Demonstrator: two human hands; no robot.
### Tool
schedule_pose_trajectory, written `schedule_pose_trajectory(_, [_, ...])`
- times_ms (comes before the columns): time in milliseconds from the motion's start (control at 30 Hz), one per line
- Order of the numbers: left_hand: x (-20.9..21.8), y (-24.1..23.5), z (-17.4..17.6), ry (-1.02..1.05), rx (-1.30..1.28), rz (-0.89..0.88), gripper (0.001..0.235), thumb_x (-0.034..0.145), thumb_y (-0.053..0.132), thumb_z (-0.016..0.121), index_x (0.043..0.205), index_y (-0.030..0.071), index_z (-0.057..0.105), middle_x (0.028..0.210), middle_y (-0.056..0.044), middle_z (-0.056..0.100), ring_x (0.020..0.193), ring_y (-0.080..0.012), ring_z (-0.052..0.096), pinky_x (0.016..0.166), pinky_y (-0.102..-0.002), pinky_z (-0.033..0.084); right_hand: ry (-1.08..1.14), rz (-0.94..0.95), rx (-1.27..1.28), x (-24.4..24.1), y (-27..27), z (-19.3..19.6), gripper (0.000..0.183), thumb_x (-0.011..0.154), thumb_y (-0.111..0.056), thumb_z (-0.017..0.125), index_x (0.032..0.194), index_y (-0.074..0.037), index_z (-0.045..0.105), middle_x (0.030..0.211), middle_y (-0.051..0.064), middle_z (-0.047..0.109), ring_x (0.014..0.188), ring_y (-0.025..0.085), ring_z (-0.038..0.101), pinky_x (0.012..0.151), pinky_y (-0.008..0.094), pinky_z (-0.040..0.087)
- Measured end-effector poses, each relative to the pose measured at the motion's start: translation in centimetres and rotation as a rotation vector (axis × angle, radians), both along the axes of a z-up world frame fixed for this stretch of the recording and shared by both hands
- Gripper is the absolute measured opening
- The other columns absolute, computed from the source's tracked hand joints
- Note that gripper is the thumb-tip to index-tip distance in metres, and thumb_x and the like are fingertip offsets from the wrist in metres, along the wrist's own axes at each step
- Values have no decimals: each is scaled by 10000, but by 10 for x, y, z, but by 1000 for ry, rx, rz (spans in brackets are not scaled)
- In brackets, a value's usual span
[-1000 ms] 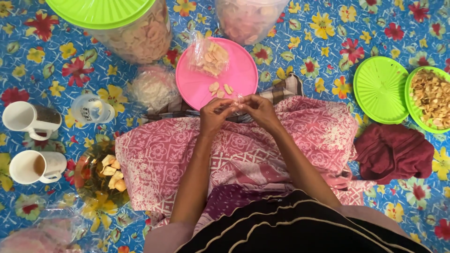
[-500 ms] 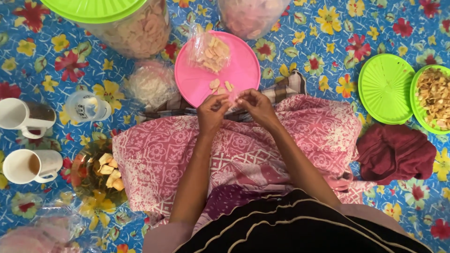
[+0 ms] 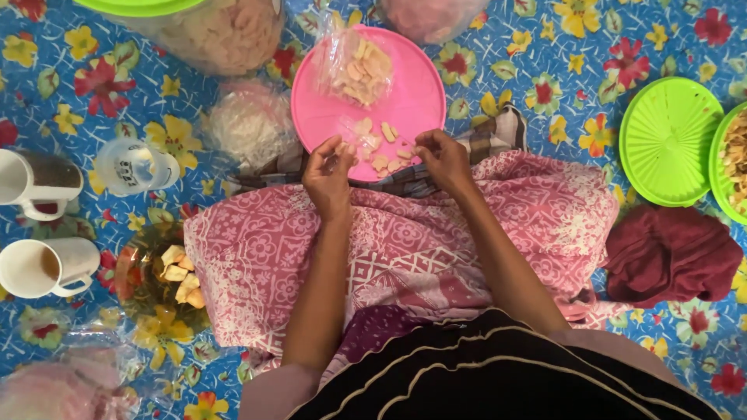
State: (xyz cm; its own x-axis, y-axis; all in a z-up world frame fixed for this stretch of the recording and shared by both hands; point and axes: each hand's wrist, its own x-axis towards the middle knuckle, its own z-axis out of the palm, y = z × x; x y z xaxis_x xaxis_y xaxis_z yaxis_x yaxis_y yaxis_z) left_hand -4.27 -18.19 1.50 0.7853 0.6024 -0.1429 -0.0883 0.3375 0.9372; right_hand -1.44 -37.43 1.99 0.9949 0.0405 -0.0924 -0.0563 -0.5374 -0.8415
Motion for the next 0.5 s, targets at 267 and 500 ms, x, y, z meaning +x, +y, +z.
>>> schedule_pose_trajectory(267, [1, -1, 9, 44, -53, -47, 331, 694, -15, 783, 1002, -9, 661, 847, -109, 627, 663, -121, 612, 574, -266, 609, -133, 185, -349, 5, -5, -45, 244, 726, -129, 717, 960, -172, 665, 848, 40, 618, 851, 271, 604, 738, 417, 501])
schedule_pose_trajectory(500, [-1, -7, 30, 65, 90, -169, 321, 679, 13, 798, 980, 30, 689, 801, -102, 633, 660, -117, 623, 547, -248, 597, -152, 258, -533, 11, 4, -68, 198, 773, -263, 690, 952, -194, 643, 911, 16, 549, 903, 265, 565, 766, 416, 458])
